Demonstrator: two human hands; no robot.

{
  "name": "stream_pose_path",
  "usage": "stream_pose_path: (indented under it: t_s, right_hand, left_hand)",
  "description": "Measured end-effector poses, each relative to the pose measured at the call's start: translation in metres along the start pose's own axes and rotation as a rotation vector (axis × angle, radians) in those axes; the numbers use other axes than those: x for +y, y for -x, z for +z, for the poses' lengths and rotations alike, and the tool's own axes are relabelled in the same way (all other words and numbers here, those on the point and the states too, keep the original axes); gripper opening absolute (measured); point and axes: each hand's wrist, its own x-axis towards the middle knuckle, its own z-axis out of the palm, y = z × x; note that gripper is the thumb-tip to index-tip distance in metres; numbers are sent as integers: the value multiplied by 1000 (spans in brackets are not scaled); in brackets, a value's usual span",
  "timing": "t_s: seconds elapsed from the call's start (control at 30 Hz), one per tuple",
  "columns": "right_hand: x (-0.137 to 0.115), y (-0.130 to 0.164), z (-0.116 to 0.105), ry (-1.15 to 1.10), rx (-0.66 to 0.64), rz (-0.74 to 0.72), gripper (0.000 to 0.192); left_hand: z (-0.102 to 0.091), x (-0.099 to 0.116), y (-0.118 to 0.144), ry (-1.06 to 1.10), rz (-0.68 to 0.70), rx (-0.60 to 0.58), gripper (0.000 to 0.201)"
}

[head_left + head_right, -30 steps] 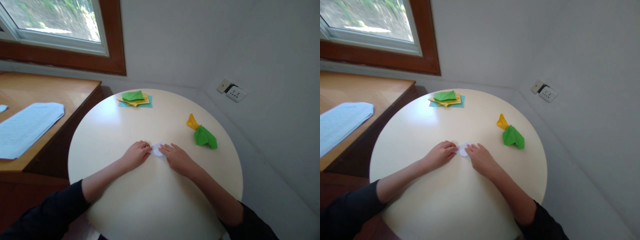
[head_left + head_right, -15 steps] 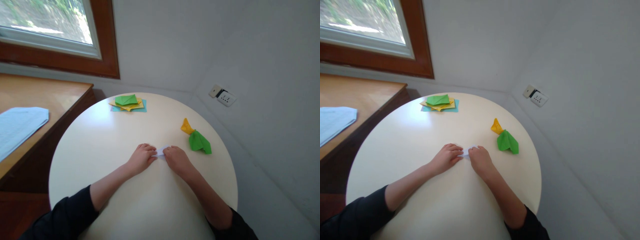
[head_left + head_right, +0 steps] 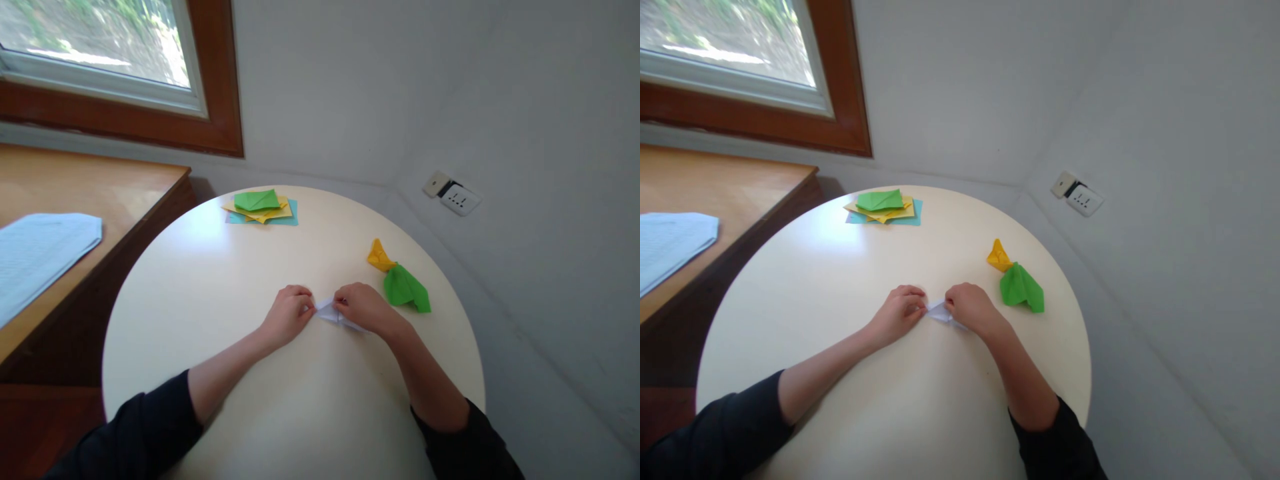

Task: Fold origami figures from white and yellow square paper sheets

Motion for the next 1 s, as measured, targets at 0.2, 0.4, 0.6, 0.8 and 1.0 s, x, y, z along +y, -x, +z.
stream_pose_path:
  t_s: [0.2,0.4,0.6,0.8,1.0]
  right_hand:
    - [3,-6,-4,-44,-41,8,20]
    - [-2,-11,-17,-22,-129,-2,20]
    - [-8,-16,-26,16,-182,7,17]
    - [-12,-17,-27,41,-176,18,17]
    - [-13,-20,-19,81,-129,15,16]
  left_hand:
    - [-1,2,0,-14,-32,-9,15]
    - [-3,4,0,-39,-46,-37,9]
    - [0,2,-1,-56,-81,-31,11]
    - [1,2,-1,-104,-99,-10,14]
    - [0,6,0,-135,-102,11,10]
